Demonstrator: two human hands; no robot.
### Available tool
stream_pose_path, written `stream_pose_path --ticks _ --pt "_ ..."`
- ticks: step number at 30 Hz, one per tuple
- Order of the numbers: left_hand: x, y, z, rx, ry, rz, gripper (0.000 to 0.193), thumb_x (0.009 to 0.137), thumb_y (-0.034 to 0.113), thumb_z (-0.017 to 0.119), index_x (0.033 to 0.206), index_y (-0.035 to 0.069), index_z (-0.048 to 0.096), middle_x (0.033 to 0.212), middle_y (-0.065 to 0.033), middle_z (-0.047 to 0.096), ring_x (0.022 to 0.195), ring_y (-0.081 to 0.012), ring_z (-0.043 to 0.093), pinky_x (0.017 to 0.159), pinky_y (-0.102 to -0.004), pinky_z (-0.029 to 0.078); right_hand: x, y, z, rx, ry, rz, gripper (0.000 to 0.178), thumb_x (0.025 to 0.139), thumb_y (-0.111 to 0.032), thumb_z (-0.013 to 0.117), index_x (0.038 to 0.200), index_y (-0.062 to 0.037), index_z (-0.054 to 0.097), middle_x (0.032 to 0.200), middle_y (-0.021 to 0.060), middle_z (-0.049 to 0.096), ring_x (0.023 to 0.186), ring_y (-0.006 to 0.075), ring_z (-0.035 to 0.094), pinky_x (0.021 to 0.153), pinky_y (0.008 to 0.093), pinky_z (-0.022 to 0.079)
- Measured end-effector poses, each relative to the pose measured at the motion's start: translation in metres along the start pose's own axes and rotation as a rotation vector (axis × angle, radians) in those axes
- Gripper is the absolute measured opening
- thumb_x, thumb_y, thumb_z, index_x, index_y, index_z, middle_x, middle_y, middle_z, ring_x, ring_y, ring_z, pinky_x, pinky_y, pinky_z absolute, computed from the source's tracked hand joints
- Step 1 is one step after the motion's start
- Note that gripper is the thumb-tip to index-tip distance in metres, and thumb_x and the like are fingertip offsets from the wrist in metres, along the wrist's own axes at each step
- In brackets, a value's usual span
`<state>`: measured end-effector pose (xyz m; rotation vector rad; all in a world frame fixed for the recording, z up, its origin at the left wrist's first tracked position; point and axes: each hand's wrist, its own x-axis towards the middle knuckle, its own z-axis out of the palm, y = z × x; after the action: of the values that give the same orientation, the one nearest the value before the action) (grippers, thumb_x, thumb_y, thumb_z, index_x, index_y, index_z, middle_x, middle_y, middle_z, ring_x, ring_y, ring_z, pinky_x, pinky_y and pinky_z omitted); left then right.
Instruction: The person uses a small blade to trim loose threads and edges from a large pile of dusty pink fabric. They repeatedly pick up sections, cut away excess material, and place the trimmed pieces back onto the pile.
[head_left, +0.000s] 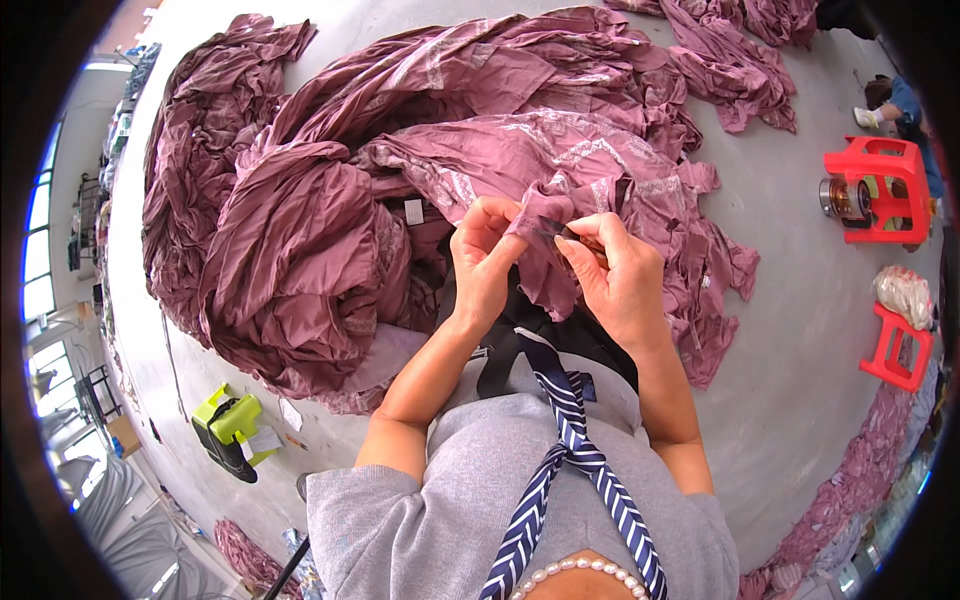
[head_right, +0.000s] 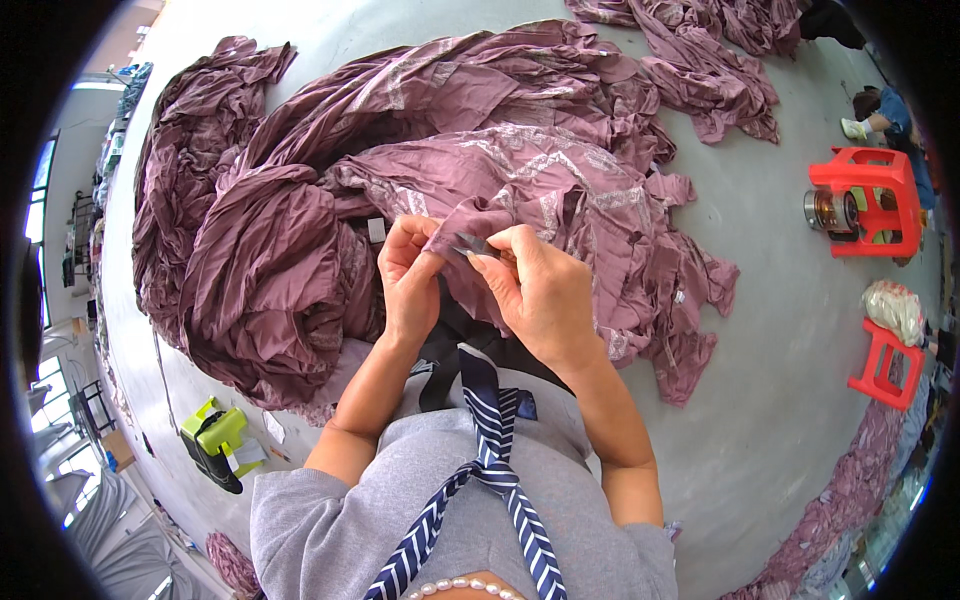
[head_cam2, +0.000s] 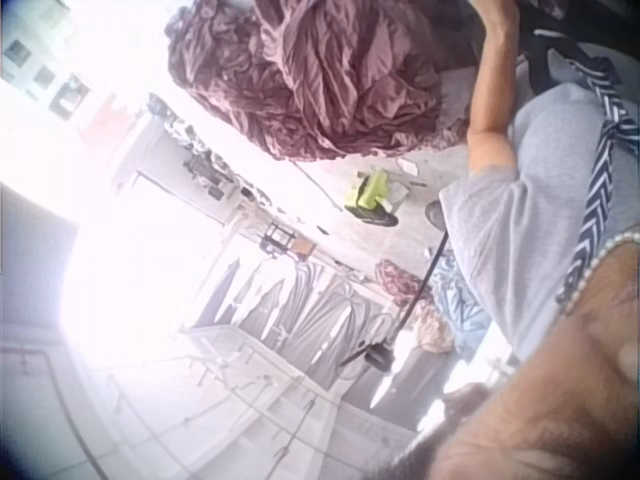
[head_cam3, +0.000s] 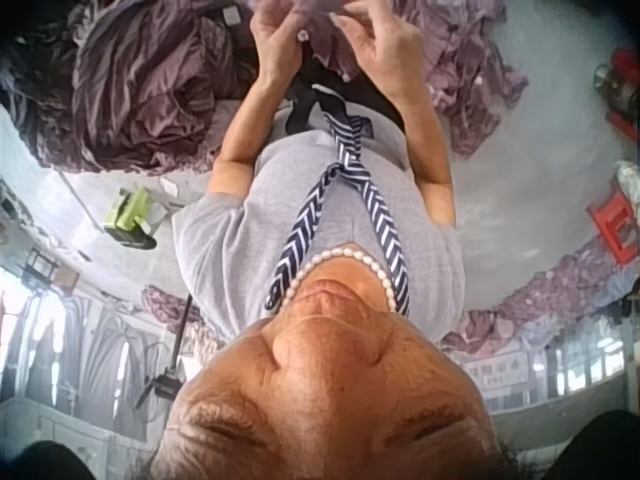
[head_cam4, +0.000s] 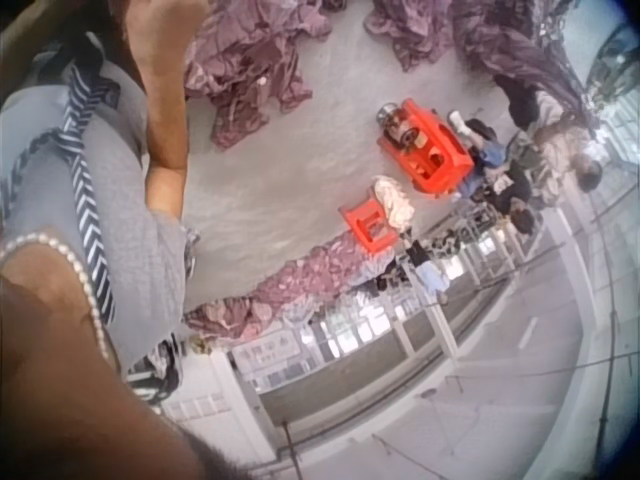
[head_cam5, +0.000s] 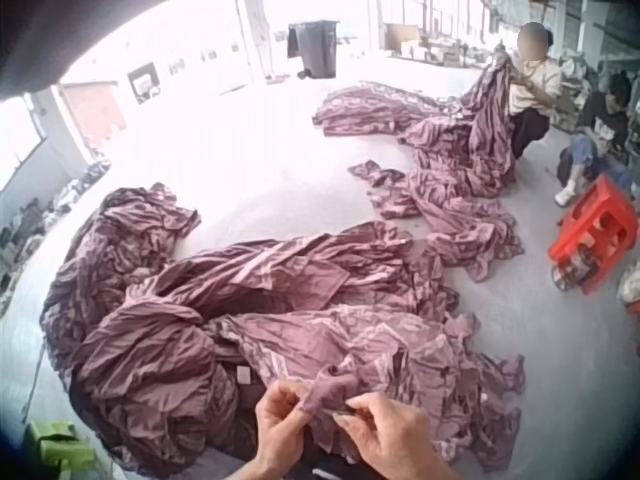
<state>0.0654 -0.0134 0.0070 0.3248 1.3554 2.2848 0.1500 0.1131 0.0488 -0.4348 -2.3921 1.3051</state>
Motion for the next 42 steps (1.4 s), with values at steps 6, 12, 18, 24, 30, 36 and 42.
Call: stream_pose_path --ticks 6,12,18,24,30,36,42 --pt "0.0 0.003 0.001 0.036 -0.022 0.021 0.013 0.081 -0.005 0.054 0.092 0.0 0.056 0.09 -0.0021 0.062 0.081 -0.0066 0.056 0.074 -0.0202 0.044 0.001 0.0 -0.005 -0.018 -0.061 -0.003 0.015 0.085 -0.011 0.066 0.09 0.0005 0.057 0.069 0.0093 0.063 0.059 0.0125 0.061 0.053 0.0251 0.046" --pt "-0.001 0.002 -0.004 0.038 -0.042 0.013 0.013 0.081 -0.004 0.054 0.092 0.001 0.055 0.095 -0.0055 0.062 0.085 -0.0107 0.057 0.081 -0.0236 0.043 0.0 -0.006 -0.007 -0.024 -0.05 -0.037 0.015 0.085 -0.011 0.066 0.09 0.0001 0.057 0.068 0.0095 0.063 0.059 0.0151 0.062 0.053 0.0265 0.047" --pt "-0.004 0.006 -0.002 0.164 -0.085 0.027 0.013 0.081 -0.003 0.056 0.094 0.0 0.055 0.097 -0.0059 0.062 0.087 -0.0105 0.057 0.081 -0.0237 0.044 0.003 -0.001 -0.006 -0.122 -0.033 -0.081 0.015 0.085 -0.012 0.066 0.09 -0.0008 0.057 0.069 0.0105 0.063 0.059 0.0181 0.064 0.053 0.028 0.048" --pt "-0.004 0.003 0.001 0.088 -0.083 0.03 0.017 0.081 -0.004 0.057 0.098 -0.001 0.056 0.092 -0.0022 0.06 0.084 -0.0069 0.055 0.075 -0.0205 0.044 0.001 -0.002 0.001 -0.042 0.029 -0.068 0.016 0.084 -0.013 0.068 0.09 -0.0018 0.058 0.069 0.0098 0.064 0.059 0.0175 0.064 0.053 0.0272 0.048" --pt "-0.006 0.007 0.004 0.118 -0.063 -0.031 0.013 0.082 -0.003 0.057 0.095 0.001 0.056 0.085 -0.0004 0.06 0.076 -0.0056 0.055 0.069 -0.0192 0.044 0.001 0.0 0.003 -0.034 0.078 -0.082 0.015 0.085 -0.011 0.067 0.093 -0.0013 0.059 0.073 0.0075 0.064 0.063 0.0121 0.062 0.055 0.0248 0.048" --pt "0.026 0.007 0.0 -0.112 0.178 -0.283 0.008 0.087 0.007 0.055 0.093 0.012 0.054 0.079 0.0034 0.061 0.061 -0.0036 0.054 0.049 -0.0184 0.047 0.009 0.019 -0.004 0.241 0.254 0.05 0.023 0.085 -0.017 0.069 0.096 0.0 0.058 0.077 0.0068 0.064 0.064 0.0084 0.058 0.057 0.0224 0.047" --pt "0.041 -0.003 -0.026 -0.195 0.163 -0.297 0.009 0.09 0.008 0.053 0.097 0.012 0.053 0.088 -0.0009 0.064 0.071 -0.01 0.063 0.05 -0.0245 0.052 -0.009 0.013 0.02 -0.023 0.063 -0.025 0.048 0.069 -0.019 0.081 0.107 -0.0044 0.057 0.089 0.0042 0.063 0.076 0.0076 0.058 0.064 0.0227 0.047"
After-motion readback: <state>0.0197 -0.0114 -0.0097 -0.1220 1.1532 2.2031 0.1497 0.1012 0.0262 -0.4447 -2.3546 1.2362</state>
